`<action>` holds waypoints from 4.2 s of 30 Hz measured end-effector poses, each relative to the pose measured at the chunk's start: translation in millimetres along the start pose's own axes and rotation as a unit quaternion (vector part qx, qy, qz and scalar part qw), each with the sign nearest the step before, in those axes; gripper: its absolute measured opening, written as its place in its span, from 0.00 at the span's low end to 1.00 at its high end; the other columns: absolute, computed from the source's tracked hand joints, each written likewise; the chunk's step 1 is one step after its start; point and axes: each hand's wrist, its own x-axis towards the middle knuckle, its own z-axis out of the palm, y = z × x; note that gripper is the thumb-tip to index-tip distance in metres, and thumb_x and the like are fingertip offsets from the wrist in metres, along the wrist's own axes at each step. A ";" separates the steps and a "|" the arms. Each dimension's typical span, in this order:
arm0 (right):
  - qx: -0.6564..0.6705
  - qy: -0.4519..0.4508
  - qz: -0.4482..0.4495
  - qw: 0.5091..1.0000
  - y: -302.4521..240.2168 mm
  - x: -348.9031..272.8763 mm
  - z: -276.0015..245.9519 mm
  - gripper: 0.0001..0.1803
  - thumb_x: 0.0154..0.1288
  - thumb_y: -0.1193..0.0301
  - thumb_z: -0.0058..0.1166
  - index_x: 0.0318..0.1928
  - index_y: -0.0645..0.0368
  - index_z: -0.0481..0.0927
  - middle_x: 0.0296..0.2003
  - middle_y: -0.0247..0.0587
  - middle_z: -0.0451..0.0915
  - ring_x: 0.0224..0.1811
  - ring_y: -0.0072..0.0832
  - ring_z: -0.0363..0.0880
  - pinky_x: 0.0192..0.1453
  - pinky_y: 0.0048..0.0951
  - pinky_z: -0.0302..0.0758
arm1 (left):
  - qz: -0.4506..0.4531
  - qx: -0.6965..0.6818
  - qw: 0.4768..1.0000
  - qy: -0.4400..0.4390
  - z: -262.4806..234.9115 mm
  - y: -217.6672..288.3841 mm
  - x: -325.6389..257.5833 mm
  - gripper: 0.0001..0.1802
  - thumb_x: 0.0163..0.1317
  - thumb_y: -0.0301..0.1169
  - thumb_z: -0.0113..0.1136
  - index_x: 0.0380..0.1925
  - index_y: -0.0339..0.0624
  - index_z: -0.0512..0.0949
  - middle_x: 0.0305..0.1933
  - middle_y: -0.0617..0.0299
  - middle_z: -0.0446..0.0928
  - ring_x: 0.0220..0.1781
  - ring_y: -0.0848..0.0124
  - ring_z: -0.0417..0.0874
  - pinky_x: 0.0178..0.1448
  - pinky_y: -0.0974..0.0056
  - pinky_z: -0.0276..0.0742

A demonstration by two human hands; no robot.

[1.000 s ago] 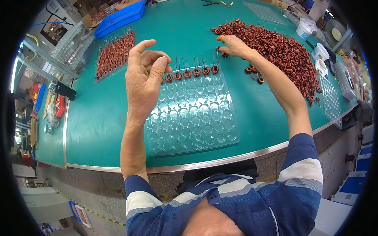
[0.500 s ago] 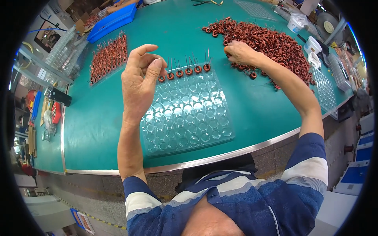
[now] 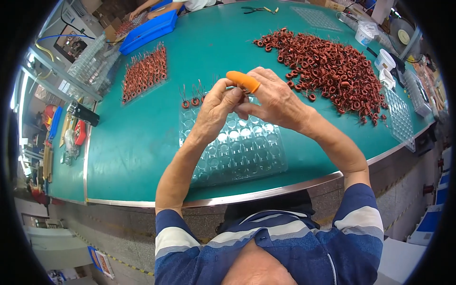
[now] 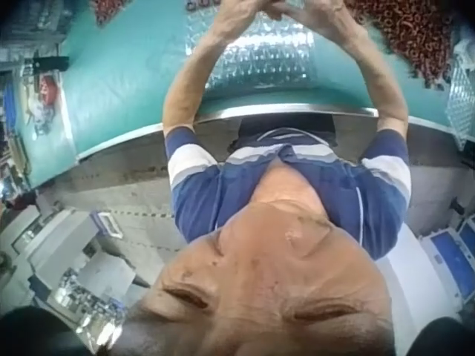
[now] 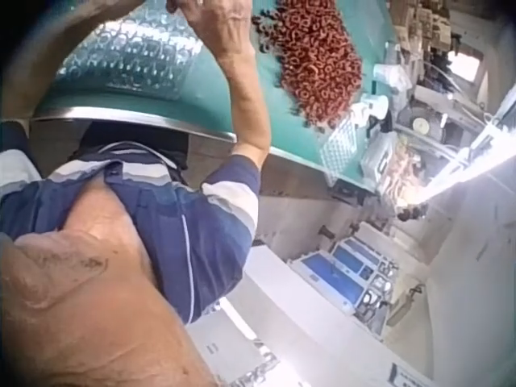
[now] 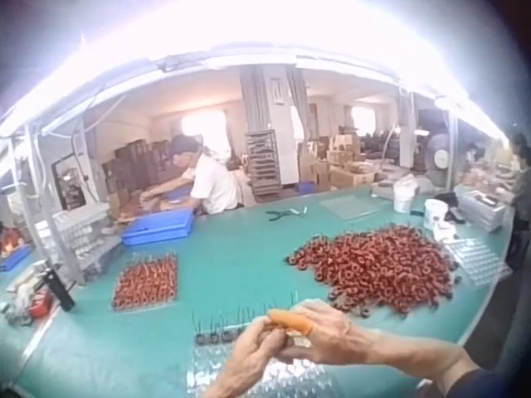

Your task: Picking up small copper wire induction coils from a pile and placing them into a clear plastic blister tray for organization.

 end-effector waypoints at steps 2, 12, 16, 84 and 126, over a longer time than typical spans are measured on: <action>0.067 0.007 0.048 0.997 -6.6 4.3 -5.3 0.28 0.52 0.66 0.68 0.55 0.59 0.75 0.45 0.43 0.76 0.47 0.41 0.76 0.52 0.38 0.76 | -0.013 -0.085 0.996 0.016 -6.1 5.8 -2.4 0.17 0.74 0.40 0.42 0.46 0.34 0.69 0.32 0.57 0.75 0.26 0.73 0.77 0.32 0.68 0.76; 0.191 0.067 0.249 0.947 -3.3 9.5 13.2 0.12 0.63 0.71 0.60 0.45 0.64 0.80 0.34 0.42 0.82 0.36 0.27 0.82 0.41 0.27 0.80 | -0.006 -0.063 0.998 0.011 -12.6 1.7 1.2 0.18 0.74 0.42 0.43 0.44 0.34 0.67 0.35 0.55 0.75 0.28 0.71 0.79 0.32 0.69 0.76; 0.431 0.089 0.318 0.840 10.2 5.7 24.1 0.19 0.67 0.66 0.58 0.51 0.67 0.76 0.38 0.40 0.82 0.39 0.22 0.80 0.45 0.25 0.79 | 0.035 0.025 0.999 -0.009 -8.8 1.8 -0.9 0.14 0.68 0.28 0.53 0.47 0.33 0.63 0.38 0.54 0.75 0.30 0.74 0.78 0.32 0.70 0.75; 0.530 0.096 0.413 0.735 19.2 16.6 28.9 0.15 0.66 0.61 0.59 0.39 0.62 0.80 0.24 0.26 0.74 0.22 0.11 0.67 0.23 0.14 0.62 | 0.034 0.060 0.997 0.037 -24.6 0.2 4.6 0.15 0.73 0.34 0.47 0.51 0.34 0.67 0.26 0.62 0.75 0.24 0.76 0.76 0.25 0.72 0.71; 0.460 0.144 0.333 0.810 9.6 8.5 43.9 0.12 0.68 0.67 0.56 0.41 0.65 0.80 0.27 0.35 0.81 0.26 0.16 0.77 0.28 0.17 0.71 | 0.035 -0.010 0.991 0.132 -3.0 -3.9 0.2 0.08 0.71 0.31 0.46 0.42 0.37 0.67 0.22 0.62 0.72 0.19 0.75 0.74 0.21 0.71 0.69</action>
